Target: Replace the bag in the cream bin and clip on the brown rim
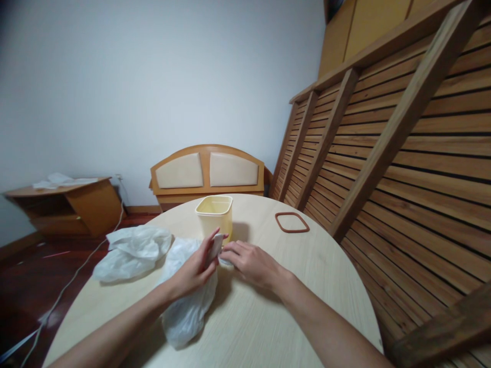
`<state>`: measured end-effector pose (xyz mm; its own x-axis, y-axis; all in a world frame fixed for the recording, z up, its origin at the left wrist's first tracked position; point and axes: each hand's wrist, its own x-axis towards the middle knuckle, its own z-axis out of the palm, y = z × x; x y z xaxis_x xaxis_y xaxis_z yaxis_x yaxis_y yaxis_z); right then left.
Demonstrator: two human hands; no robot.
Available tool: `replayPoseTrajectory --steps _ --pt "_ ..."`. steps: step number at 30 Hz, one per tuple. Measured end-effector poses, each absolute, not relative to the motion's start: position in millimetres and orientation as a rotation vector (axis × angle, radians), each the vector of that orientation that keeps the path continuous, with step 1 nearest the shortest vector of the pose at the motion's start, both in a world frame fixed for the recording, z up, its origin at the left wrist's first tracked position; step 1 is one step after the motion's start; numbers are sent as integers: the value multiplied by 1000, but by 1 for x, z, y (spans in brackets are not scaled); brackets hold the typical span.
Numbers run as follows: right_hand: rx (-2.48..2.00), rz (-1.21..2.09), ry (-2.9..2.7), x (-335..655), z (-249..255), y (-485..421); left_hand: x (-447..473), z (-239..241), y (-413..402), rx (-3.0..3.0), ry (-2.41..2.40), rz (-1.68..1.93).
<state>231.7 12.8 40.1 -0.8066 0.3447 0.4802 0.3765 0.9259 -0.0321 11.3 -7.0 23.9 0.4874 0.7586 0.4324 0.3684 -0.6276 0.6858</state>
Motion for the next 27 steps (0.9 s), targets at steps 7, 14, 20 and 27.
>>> replayPoseTrajectory --steps 7,14,20,27 --pt "-427 -438 -2541 229 40 11 10 13 -6 2313 952 962" --pt "-442 -400 -2536 232 39 14 10 18 -6 2253 970 981" --pt "-472 -166 -2521 237 35 19 6 28 -10 2368 1184 986" --pt "-541 -125 -2502 241 37 17 5 26 -9 2395 1272 947"
